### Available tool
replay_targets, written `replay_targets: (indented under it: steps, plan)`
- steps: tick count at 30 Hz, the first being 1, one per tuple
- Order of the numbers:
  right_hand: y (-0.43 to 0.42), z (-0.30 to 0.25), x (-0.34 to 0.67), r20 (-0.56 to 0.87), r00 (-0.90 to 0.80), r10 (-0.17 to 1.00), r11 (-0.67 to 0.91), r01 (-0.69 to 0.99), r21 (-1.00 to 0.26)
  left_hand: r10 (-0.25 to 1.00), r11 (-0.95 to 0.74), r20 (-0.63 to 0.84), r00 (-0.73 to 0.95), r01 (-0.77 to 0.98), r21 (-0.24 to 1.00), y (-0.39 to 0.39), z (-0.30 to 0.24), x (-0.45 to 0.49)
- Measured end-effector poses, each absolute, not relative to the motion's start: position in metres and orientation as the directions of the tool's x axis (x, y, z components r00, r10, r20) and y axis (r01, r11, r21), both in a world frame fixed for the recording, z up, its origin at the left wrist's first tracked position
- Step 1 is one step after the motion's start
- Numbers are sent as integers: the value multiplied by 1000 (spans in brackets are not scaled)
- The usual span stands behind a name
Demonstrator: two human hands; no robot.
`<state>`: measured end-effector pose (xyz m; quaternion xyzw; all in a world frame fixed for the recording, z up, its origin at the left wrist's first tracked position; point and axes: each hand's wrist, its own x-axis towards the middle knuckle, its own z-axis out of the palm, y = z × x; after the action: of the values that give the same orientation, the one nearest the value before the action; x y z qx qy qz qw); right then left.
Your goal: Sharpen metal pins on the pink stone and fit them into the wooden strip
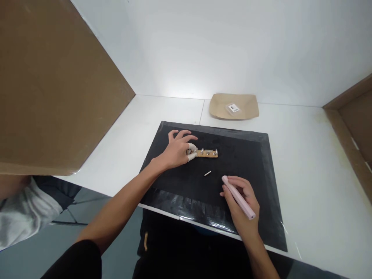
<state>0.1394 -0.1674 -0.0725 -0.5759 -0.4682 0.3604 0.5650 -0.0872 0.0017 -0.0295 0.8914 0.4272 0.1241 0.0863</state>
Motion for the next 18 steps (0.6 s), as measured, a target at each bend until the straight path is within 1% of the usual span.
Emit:
replay_targets:
  steps: [5, 8, 11, 14, 16, 18]
  plan:
    - [-167, -73, 140, 110, 294, 949, 72, 136, -988, 687, -724, 205, 697, 679, 120, -5, -22, -87]
    - [-166, -72, 139, 108, 299, 948, 73, 128, -989, 690, -712, 267, 672, 696, 90, -20, -11, -90]
    - [-166, -71, 138, 101, 307, 946, 71, 109, -992, 722, -680, 321, 613, 716, 159, -45, -5, -93]
    - [-167, -70, 138, 96, 309, 946, 68, 99, -993, 786, -613, 289, 546, 749, 253, -72, -14, -92]
    - [-167, -70, 139, 99, 308, 946, 69, 106, -992, 840, -538, 273, 468, 782, 314, -86, -27, -91]
    - [-167, -70, 139, 106, 306, 946, 73, 119, -990, 880, -463, 283, 380, 820, 337, -95, -41, -89]
